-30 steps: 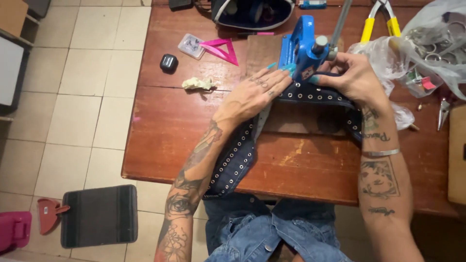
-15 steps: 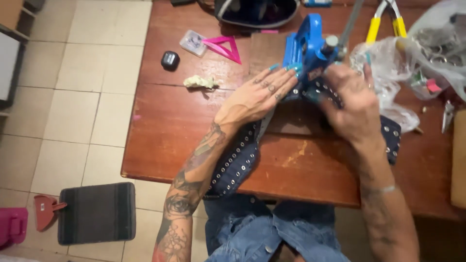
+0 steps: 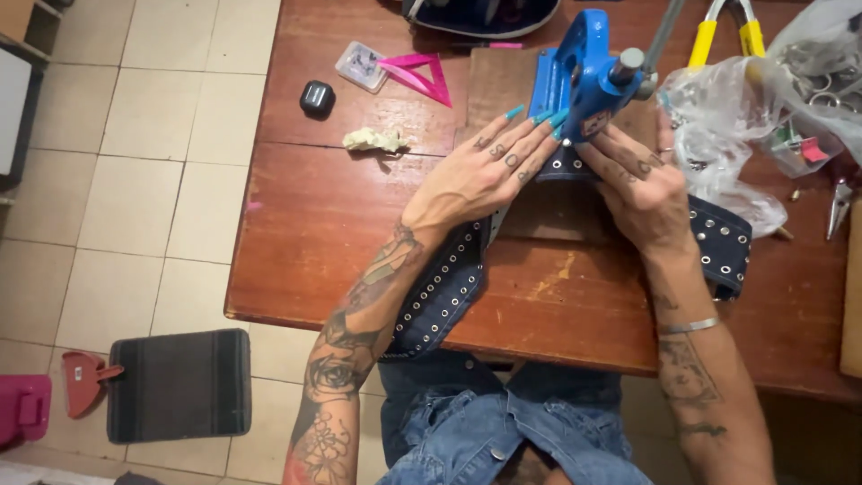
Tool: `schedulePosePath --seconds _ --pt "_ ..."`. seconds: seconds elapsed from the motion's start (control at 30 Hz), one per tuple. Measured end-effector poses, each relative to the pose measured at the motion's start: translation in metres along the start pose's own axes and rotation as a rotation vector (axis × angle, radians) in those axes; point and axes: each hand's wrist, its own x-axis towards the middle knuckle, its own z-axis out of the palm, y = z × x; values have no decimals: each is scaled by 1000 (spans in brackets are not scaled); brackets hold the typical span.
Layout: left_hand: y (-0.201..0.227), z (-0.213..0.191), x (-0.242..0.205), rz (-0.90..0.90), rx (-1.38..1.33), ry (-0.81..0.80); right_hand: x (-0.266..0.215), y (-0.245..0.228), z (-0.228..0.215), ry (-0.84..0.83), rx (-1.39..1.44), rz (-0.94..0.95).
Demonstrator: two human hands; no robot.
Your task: Assembling a leather belt by adjusting metal eyelets using hand tools
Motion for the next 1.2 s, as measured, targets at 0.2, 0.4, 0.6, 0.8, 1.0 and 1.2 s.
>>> schedulePosePath --seconds 0.2,0.4,0.6,0.8,1.0,1.2 --pt "-2 -3 3 8 29 -5 14 -5 -7 28 -153 -81" --pt "0 -6 5 -6 34 -2 15 -5 -9 30 -149 -91" --pt "5 -1 0 -12 -2 22 14 -9 -9 39 -200 -94" --pt "-5 -22 2 -33 -207 -565 10 -13 -18 -120 -161 -121" --pt "-4 -13 -4 -72 -206 -102 0 -8 1 66 -185 -111" --pt "-12 6 -15 -27 -417 -27 -4 -6 5 59 -121 -37"
